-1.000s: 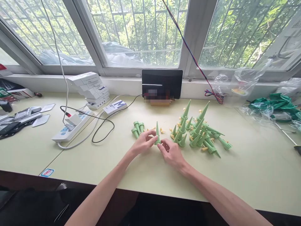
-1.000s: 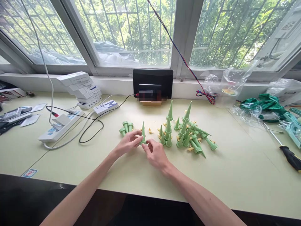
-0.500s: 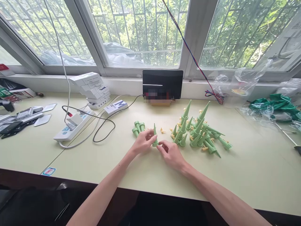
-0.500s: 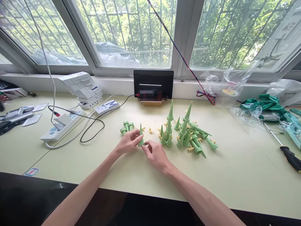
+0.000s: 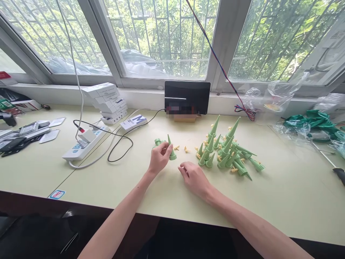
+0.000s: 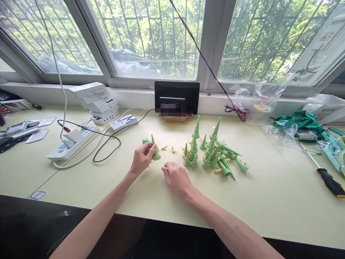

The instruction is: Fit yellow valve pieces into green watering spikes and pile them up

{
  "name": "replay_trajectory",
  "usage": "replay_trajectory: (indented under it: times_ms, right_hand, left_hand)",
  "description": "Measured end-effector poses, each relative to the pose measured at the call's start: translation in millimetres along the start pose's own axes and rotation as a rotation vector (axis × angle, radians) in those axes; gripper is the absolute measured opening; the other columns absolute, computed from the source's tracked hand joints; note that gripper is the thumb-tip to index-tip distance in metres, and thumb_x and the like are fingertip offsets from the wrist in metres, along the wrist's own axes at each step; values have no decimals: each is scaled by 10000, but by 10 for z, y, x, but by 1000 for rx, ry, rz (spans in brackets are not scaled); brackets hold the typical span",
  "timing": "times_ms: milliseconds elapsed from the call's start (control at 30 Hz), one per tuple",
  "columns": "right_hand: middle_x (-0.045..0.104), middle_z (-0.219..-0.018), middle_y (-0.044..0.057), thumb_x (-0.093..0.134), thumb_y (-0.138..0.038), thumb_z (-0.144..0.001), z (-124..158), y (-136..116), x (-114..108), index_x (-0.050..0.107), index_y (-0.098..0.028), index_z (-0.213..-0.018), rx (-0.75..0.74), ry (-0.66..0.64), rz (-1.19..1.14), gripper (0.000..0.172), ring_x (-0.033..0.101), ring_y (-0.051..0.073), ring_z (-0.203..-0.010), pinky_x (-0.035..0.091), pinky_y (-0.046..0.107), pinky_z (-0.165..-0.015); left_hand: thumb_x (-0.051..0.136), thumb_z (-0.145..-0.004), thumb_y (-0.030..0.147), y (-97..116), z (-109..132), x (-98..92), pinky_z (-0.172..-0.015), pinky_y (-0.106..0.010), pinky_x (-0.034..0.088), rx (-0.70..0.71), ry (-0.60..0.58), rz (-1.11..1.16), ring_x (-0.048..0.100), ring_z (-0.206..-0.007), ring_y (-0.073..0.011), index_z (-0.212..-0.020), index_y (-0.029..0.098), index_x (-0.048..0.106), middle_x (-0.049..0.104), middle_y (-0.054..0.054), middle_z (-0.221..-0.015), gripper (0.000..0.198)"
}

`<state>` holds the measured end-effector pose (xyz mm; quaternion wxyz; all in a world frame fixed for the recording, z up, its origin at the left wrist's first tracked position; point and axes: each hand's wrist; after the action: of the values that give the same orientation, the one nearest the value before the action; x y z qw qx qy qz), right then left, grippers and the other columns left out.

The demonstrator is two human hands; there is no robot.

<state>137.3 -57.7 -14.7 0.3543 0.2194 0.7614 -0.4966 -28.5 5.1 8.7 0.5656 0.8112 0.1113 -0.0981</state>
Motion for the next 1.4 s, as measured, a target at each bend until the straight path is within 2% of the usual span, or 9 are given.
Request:
replay_trajectory:
  times_ms: [100,167,267,367,433,733,867,1133,1400]
  right_hand:
    - [613,-959,89,384,-196,-1017,-102,-102,-23,577,-159,-989,29,-75,257,199,608,157,-691,413,248,-598]
    - [585,-963,91,379,-95,-988,-215,-162,-38,552,-153,-995,64,-125,396,183,597,140,-619,408,244,-553]
    - [549,-1051,108,362,61,-900,-408,-210,-41,495,-148,-1152,125,-118,535,353,630,129,-633,437,234,-548]
    - [521,-1096,123,354,59,-896,-564,-209,-21,483,-135,-1167,209,-99,622,357,671,149,-656,466,244,-532]
    - [513,-1116,127,362,32,-916,-630,-194,-8,484,-141,-1154,221,-104,638,318,690,166,-697,485,249,-545]
    - [521,-1132,118,365,-17,-957,-805,-164,52,528,-163,-1102,104,-162,590,261,672,150,-754,493,241,-617]
    - [524,-1112,113,372,-54,-975,-855,-133,106,551,-162,-1079,94,-175,590,233,668,153,-770,490,244,-633]
    - [525,-1081,105,378,-45,-971,-835,-70,162,537,-165,-1086,95,-183,595,230,653,147,-747,477,246,-614]
    - [516,-1057,104,361,-9,-950,-782,-123,98,511,-166,-1095,104,-203,582,261,636,151,-721,460,255,-585]
  left_hand:
    - [574,-877,475,1,-2,-6,-408,-192,340,10,43,-7,422,-455,-73,-707,171,530,512,14,-605,351]
    - [565,-886,459,-2,-4,-14,-410,-190,337,9,64,-13,415,-466,-73,-708,169,532,512,10,-614,341]
    - [561,-893,438,-12,-8,-22,-417,-189,345,-2,83,-9,419,-484,-77,-709,167,542,497,8,-618,328]
    - [569,-888,436,-29,-12,-23,-440,-191,382,-5,90,17,451,-511,-83,-720,165,554,510,3,-642,320]
    - [575,-883,448,-41,-15,-22,-450,-193,399,3,93,30,454,-510,-84,-714,165,550,501,8,-634,330]
    - [580,-877,451,-37,-21,-27,-440,-193,401,18,104,44,425,-482,-80,-697,171,538,424,31,-585,336]
    - [580,-869,475,-31,-21,-26,-421,-198,391,7,95,38,427,-473,-82,-703,171,555,463,22,-591,347]
    - [583,-866,454,-15,-17,-28,-438,-206,366,-18,79,51,427,-491,-90,-726,166,585,492,8,-617,320]
    - [595,-859,454,-6,-21,-27,-414,-202,340,-29,77,58,427,-476,-82,-728,164,594,511,8,-614,318]
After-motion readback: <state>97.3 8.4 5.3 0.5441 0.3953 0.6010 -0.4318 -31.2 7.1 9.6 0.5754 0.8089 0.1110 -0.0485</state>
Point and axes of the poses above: each hand's wrist, its own z-axis away from the middle knuckle, its own x-axis out of the palm, y = z × x
